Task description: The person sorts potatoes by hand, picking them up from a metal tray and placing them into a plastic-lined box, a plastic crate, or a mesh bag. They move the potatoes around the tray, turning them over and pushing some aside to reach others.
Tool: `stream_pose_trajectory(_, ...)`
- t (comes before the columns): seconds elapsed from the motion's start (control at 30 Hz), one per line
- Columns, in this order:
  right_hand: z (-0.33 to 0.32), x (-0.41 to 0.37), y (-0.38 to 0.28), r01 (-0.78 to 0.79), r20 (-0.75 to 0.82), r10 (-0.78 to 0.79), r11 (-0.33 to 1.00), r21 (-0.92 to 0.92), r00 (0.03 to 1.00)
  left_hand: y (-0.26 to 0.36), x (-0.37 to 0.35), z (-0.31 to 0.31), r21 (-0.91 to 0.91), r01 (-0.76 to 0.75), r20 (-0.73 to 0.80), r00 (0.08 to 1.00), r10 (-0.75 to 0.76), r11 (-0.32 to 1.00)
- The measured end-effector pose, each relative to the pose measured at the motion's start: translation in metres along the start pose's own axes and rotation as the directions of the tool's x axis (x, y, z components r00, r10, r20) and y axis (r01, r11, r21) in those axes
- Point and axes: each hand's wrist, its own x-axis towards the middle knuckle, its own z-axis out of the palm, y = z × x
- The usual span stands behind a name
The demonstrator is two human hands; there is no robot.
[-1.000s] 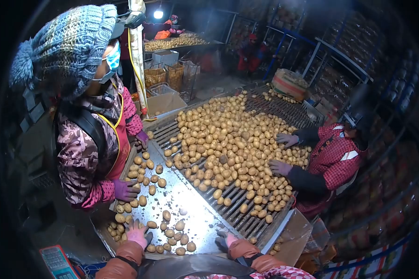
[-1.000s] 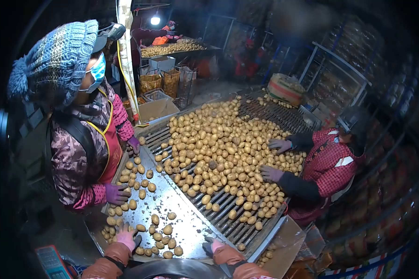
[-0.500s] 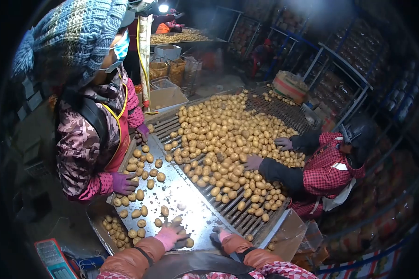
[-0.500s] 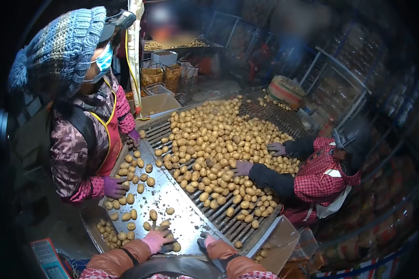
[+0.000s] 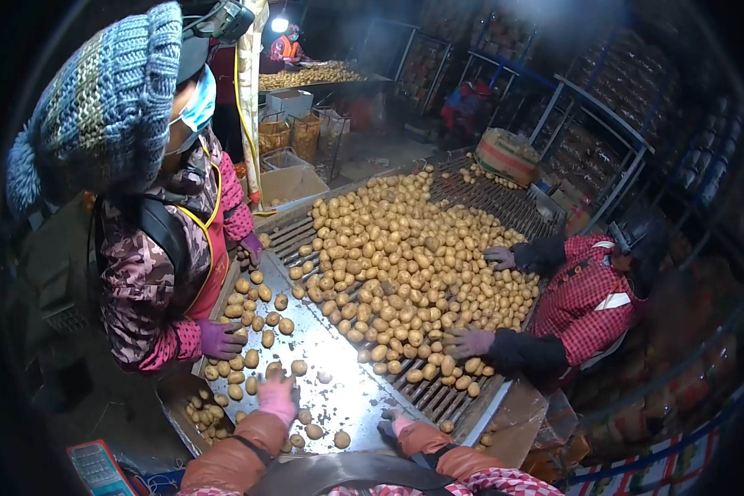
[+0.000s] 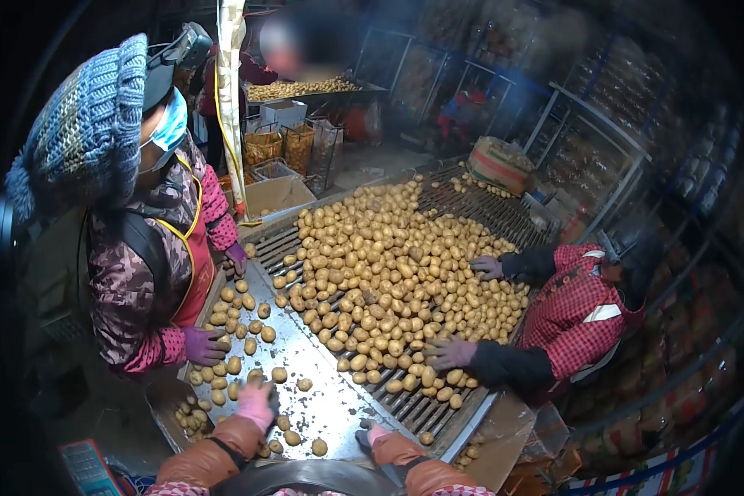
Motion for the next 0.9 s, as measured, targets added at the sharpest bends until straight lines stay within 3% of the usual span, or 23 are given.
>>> stream_pose_trajectory(0.03,0.004,0.006,0.006,0.002,0.002,-0.002,1.0,-0.018,1.0,0.015,0.012,0.0,-0.205,-0.039,0.112,0.992,0.063,0.978)
stream_pose_trajectory(0.07,0.01,0.014,0.014,0.002,0.001,-0.002,1.0,-0.019,1.0,0.034,0.019,-0.01,-0.08,-0.196,0.132,0.97,0.205,0.977)
stream_pose_trajectory(0.17,0.014,0.022,0.021,0.019,-0.022,-0.019,1.0,0.012,1.0,0.053,0.033,0.0,-0.131,-0.459,0.338,0.813,0.475,0.879)
stream_pose_trajectory(0.23,0.003,0.005,0.009,0.067,-0.026,-0.067,0.998,0.012,0.997,0.043,0.039,0.011,-0.09,-0.506,0.314,0.803,0.507,0.858)
stream_pose_trajectory(0.3,0.001,0.002,0.002,0.055,-0.034,-0.054,0.999,0.002,0.998,0.019,0.051,0.016,0.076,-0.34,0.367,0.884,0.29,0.937)
stream_pose_trajectory(0.37,0.001,0.001,0.004,0.039,-0.033,-0.04,0.999,-0.008,0.999,-0.007,0.052,-0.007,0.158,-0.186,0.304,0.944,0.131,0.97)
stream_pose_trajectory(0.43,0.001,0.005,0.006,0.02,0.002,-0.02,0.999,0.05,1.0,-0.04,0.051,-0.019,0.02,-0.074,0.317,0.946,0.064,0.997)
stream_pose_trajectory(0.47,0.002,0.01,0.009,0.021,0.004,-0.021,0.999,0.047,1.0,-0.058,0.042,-0.006,0.097,-0.179,0.224,0.962,0.154,0.979)
stream_pose_trajectory(0.5,0.004,0.015,0.015,0.038,0.001,-0.038,0.998,0.042,0.999,-0.058,0.031,-0.004,0.098,-0.176,0.225,0.963,0.15,0.98)
stream_pose_trajectory(0.57,0.005,0.018,0.021,0.055,-0.001,-0.055,0.998,0.037,0.999,-0.053,0.007,-0.012,-0.045,-0.08,0.214,0.973,0.088,0.996)
stream_pose_trajectory(0.67,0.001,0.011,0.018,0.114,-0.007,-0.114,0.993,0.024,0.993,-0.037,-0.024,-0.029,-0.019,-0.057,0.136,0.989,0.059,0.998)
stream_pose_trajectory(0.73,0.002,0.008,0.017,0.013,-0.039,-0.014,1.0,-0.019,0.999,-0.04,-0.042,-0.024,-0.08,-0.022,0.067,0.997,0.027,0.997)
stream_pose_trajectory(0.9,0.004,0.021,0.032,0.085,0.007,-0.085,0.996,-0.009,0.996,-0.052,-0.065,-0.034,-0.127,-0.004,0.064,0.998,0.012,0.992)
